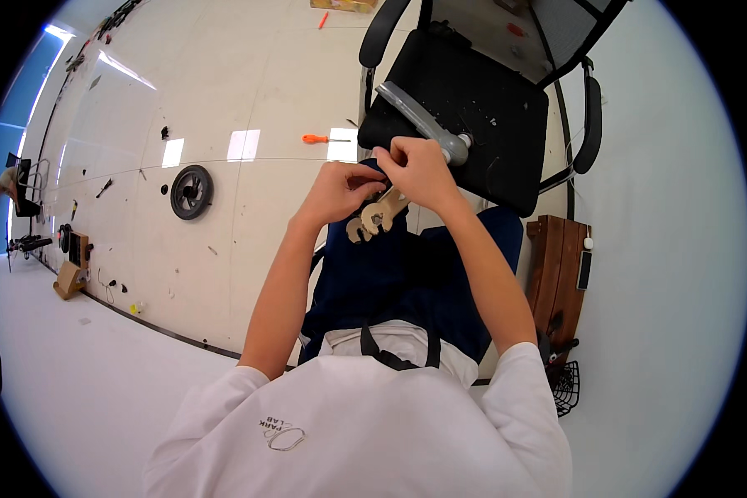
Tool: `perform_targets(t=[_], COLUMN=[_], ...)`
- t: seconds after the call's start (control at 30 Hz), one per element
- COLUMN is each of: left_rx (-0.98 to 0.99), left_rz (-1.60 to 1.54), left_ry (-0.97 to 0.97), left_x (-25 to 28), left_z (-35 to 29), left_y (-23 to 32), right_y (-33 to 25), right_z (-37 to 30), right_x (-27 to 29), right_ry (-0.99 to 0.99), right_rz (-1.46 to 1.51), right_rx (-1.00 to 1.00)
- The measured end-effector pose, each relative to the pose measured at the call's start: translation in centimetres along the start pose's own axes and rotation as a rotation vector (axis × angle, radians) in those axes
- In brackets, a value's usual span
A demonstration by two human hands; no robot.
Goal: The person sits in a chair and assembles a small mechanical component using a screwdriver. They repeatedly insert and tighten screws into a beige plastic frame while holding the assembly on their lap.
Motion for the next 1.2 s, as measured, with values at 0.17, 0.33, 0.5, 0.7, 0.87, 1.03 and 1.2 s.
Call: perform_targets(t=[0.17,0.33,0.5,0.7,0.87,1.03,1.2], left_rx=[-0.001,-0.006,-0.04,-0.041,-0.031,-0.017,0.018], left_rz=[0.018,0.036,0.069,0.064,0.064,0.026,0.046], left_ry=[-0.023,-0.024,-0.009,-0.021,0.007,-0.002,0.036], left_x=[0.4,0.3,0.4,0.0,0.3,0.1,0.8], left_z=[0.1,0.0,0.3,0.5,0.4,0.4,0.0], left_y=[-0.1,-0.1,-0.3,-0.1,-0.2,-0.3,0.1], right_y=[1.5,1.1,-0.1,0.4,0.8,-0.3,-2.5], right_z=[-0.4,-0.9,-0.3,0.6,1.0,-0.2,-0.3], right_x=[-0.4,1.0,3.0,3.7,3.3,0.6,-0.7], right_ry=[-0.102,-0.258,-0.254,-0.245,-0.197,0.008,-0.045], right_rz=[0.728,0.496,-0.074,-0.094,-0.127,0.058,0.018], right_rx=[-0.26,-0.07,0.223,0.29,0.261,0.135,0.065])
Point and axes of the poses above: each hand's wrist, its own z-axis towards the middle knuckle, its own x-axis out of the back of the hand, y = z × x, the point moved 2 cm from there along z, towards the middle knuckle, and after that the axes turned 11 degrees about -y, right-handed, at the moved point
